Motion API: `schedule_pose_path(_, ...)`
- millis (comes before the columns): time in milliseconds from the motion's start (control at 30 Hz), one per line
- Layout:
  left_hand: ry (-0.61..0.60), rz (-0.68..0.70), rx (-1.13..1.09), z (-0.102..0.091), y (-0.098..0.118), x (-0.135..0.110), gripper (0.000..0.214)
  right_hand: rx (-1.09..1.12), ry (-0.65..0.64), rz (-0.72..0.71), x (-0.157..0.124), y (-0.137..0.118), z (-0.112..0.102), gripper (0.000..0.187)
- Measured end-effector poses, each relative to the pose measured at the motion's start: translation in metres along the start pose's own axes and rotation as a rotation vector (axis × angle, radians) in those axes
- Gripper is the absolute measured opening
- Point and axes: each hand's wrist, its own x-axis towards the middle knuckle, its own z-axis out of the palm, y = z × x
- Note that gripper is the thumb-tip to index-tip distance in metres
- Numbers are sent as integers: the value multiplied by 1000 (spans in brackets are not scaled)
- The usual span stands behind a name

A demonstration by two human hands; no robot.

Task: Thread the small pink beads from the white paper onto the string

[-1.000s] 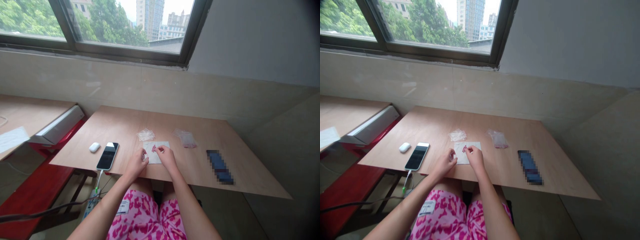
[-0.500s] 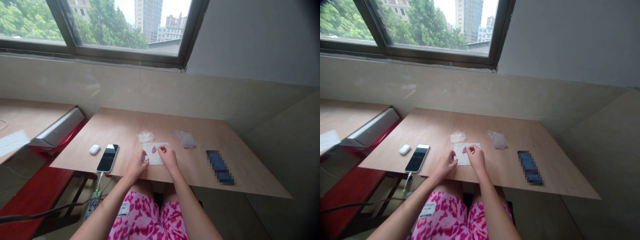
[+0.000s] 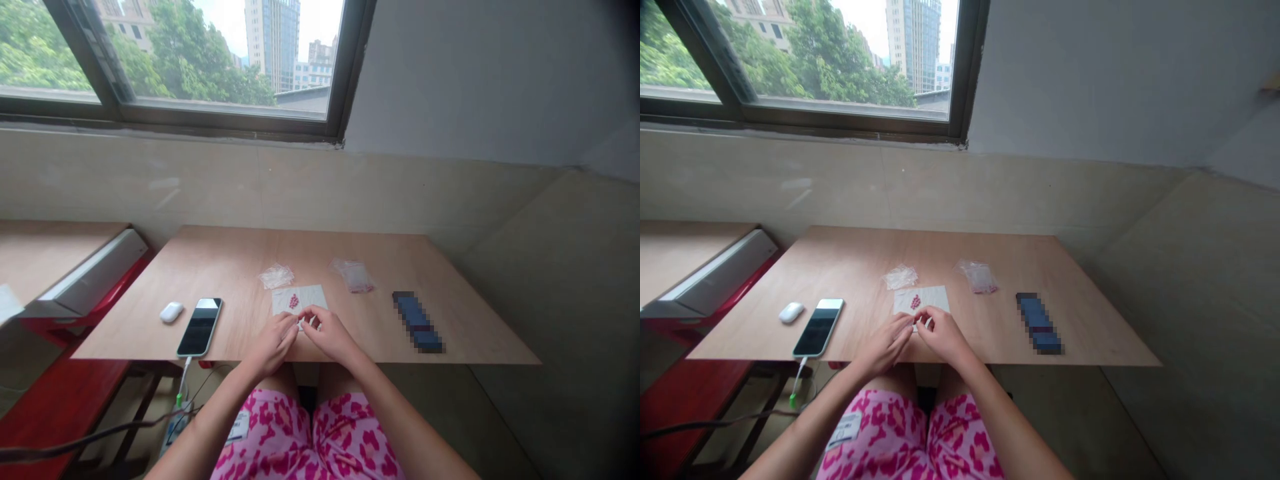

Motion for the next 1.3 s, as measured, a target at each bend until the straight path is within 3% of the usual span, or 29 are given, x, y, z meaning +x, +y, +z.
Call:
schedule_pose_path(133,-103,37,-37,10,23,-6,41,71,-29,29,-32,-2,-21,23)
schedule_pose_path(367,-211,100,52,21,45,-13,42,41,-71,6,-66,1,-37,10)
schedule_pose_path(633,-49,89,23,27,39,-14,19,-58,-79,-71,-68,-3,-39,9)
schedule_pose_path(1300,2,64,-26,26,39,-12,12,1,-1,-69,-68,5,-37,13)
